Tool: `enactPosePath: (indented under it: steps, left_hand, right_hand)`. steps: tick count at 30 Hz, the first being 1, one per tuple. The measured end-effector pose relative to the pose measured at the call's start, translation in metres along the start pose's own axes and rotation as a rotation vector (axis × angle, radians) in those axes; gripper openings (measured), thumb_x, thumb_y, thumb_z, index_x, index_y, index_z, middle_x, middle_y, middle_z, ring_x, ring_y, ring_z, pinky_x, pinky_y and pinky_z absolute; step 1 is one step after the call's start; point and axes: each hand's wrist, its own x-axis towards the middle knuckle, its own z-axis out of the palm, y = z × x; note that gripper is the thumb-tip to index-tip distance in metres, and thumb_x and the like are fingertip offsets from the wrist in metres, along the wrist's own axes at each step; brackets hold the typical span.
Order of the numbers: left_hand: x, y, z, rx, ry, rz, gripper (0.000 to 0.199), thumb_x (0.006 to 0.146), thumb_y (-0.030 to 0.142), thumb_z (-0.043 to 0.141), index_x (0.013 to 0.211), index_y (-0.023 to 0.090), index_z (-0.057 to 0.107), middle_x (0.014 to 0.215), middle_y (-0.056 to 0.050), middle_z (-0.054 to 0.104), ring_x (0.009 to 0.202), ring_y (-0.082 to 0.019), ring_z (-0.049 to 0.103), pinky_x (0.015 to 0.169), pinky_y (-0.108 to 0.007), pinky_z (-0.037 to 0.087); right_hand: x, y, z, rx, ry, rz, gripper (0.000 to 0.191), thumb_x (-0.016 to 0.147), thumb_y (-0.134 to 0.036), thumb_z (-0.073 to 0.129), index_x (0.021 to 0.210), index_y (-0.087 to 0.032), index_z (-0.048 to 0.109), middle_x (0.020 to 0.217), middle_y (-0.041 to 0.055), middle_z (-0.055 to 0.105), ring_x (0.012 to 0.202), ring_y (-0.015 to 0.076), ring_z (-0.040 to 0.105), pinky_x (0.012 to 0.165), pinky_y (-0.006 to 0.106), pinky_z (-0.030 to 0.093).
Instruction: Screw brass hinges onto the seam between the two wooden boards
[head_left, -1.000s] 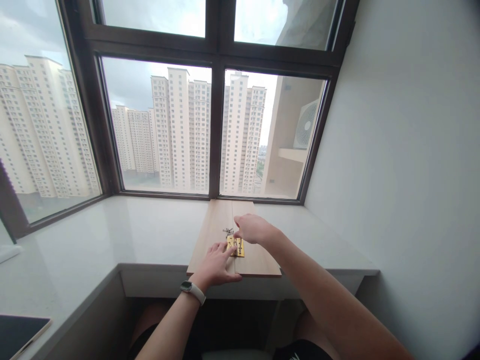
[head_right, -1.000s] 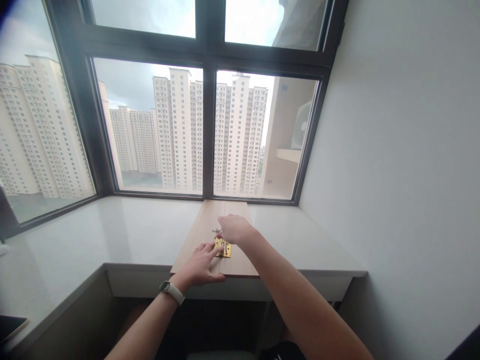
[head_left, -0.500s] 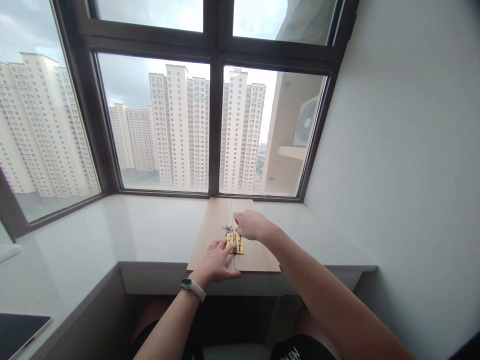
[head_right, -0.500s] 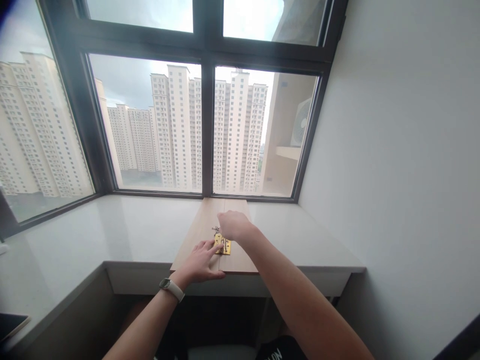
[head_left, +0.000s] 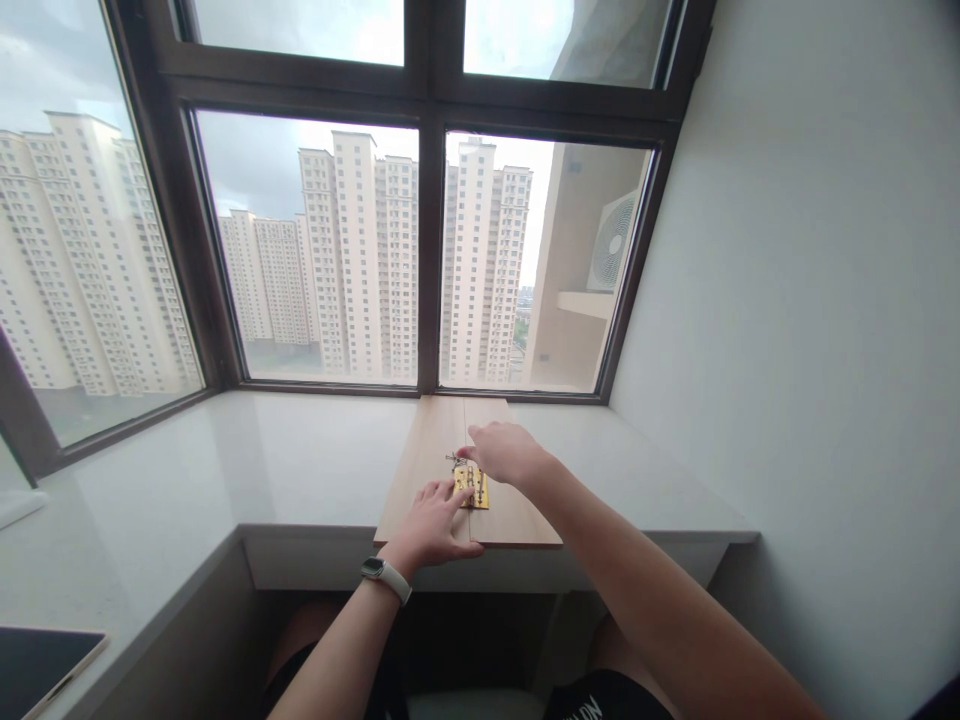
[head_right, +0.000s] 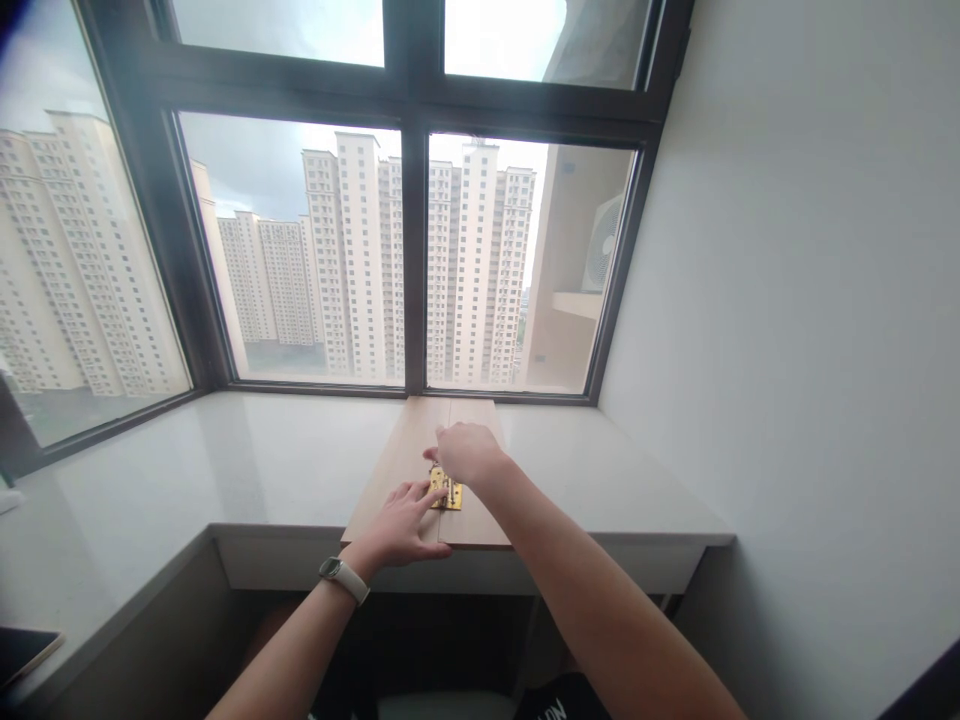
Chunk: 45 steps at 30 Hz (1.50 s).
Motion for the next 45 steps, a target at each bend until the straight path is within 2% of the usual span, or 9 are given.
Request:
enactPosePath:
  steps: [12,14,17,21,27,30,33,37,45]
  left_hand:
    - [0.0,0.0,0.0,-0.015,-0.002,-0.001,0.096,0.068,0.077,0.072,0.151,0.038,0.045,0.156,-0.01,0.042,0.14,-0.042,0.037,0.116,-0.057,0.031]
    - [0.0,0.0,0.0,-0.02,0.001,0.001,0.096,0.068,0.076,0.073,0.151,0.038,0.045,0.155,-0.01,0.042,0.139,-0.042,0.038,0.115,-0.057,0.031]
    - [0.0,0.001,0.0,-0.026,0.002,-0.005,0.097,0.067,0.074,0.075,0.151,0.037,0.046,0.154,-0.011,0.044,0.138,-0.043,0.039,0.115,-0.057,0.031]
    - [0.001,0.0,0.001,-0.029,-0.003,-0.007,0.098,0.066,0.076,0.074,0.151,0.037,0.046,0.154,-0.011,0.043,0.138,-0.043,0.037,0.115,-0.058,0.031]
    - [0.001,-0.001,0.002,-0.021,0.004,0.001,0.096,0.067,0.074,0.074,0.151,0.038,0.046,0.154,-0.01,0.043,0.139,-0.042,0.037,0.115,-0.056,0.033]
    - [0.0,0.0,0.001,-0.024,0.006,0.002,0.096,0.067,0.075,0.074,0.151,0.037,0.045,0.155,-0.01,0.042,0.139,-0.042,0.037,0.115,-0.055,0.032]
    - [0.0,0.001,-0.001,-0.029,-0.003,-0.005,0.096,0.068,0.076,0.073,0.151,0.037,0.046,0.154,-0.01,0.044,0.139,-0.041,0.038,0.115,-0.055,0.032]
    - [0.0,0.0,0.0,-0.027,-0.01,-0.006,0.097,0.067,0.079,0.072,0.151,0.038,0.045,0.154,-0.01,0.043,0.14,-0.042,0.037,0.115,-0.056,0.032]
    - [0.001,-0.002,-0.001,-0.052,-0.019,-0.015,0.103,0.065,0.083,0.072,0.153,0.038,0.044,0.161,-0.011,0.038,0.145,-0.044,0.033,0.118,-0.058,0.028]
  right_hand:
    - [-0.011,-0.005,-0.017,-0.138,-0.103,-0.144,0.021,0.09,-0.016,0.063,0.11,-0.019,0.07,0.111,0.0134,0.073,0.097,0.0238,0.07,0.072,0.027,0.045]
    - [-0.01,-0.004,-0.014,-0.111,-0.091,-0.158,0.023,0.089,-0.017,0.066,0.112,-0.018,0.069,0.114,0.0142,0.072,0.1,0.0239,0.069,0.073,0.027,0.045]
    - [-0.006,-0.002,-0.008,-0.026,-0.078,-0.113,0.029,0.093,-0.037,0.068,0.115,-0.018,0.068,0.113,0.0146,0.072,0.103,0.0246,0.069,0.077,0.027,0.046]
    - [-0.003,-0.003,-0.005,-0.008,-0.053,-0.009,0.048,0.1,-0.058,0.051,0.113,-0.017,0.071,0.113,0.0181,0.073,0.102,0.027,0.07,0.079,0.031,0.048]
    - [-0.008,-0.006,-0.012,-0.084,-0.085,-0.076,0.023,0.097,-0.032,0.06,0.113,-0.019,0.07,0.111,0.0144,0.074,0.099,0.0254,0.07,0.077,0.03,0.048]
    - [-0.009,-0.004,-0.01,-0.096,-0.091,-0.129,0.025,0.091,-0.022,0.066,0.115,-0.02,0.068,0.115,0.0139,0.072,0.101,0.0239,0.069,0.077,0.028,0.047]
    - [-0.007,-0.003,-0.006,-0.049,-0.07,-0.096,0.03,0.091,-0.032,0.069,0.117,-0.018,0.067,0.115,0.0149,0.072,0.103,0.0249,0.069,0.078,0.028,0.047]
    - [-0.004,-0.003,-0.004,-0.038,-0.019,0.002,0.037,0.101,-0.048,0.054,0.111,-0.017,0.071,0.111,0.0167,0.073,0.1,0.0267,0.071,0.078,0.031,0.048]
    - [-0.013,-0.006,-0.009,-0.121,-0.021,-0.061,0.021,0.096,-0.022,0.059,0.114,-0.018,0.068,0.11,0.0149,0.073,0.099,0.0248,0.071,0.079,0.03,0.048]
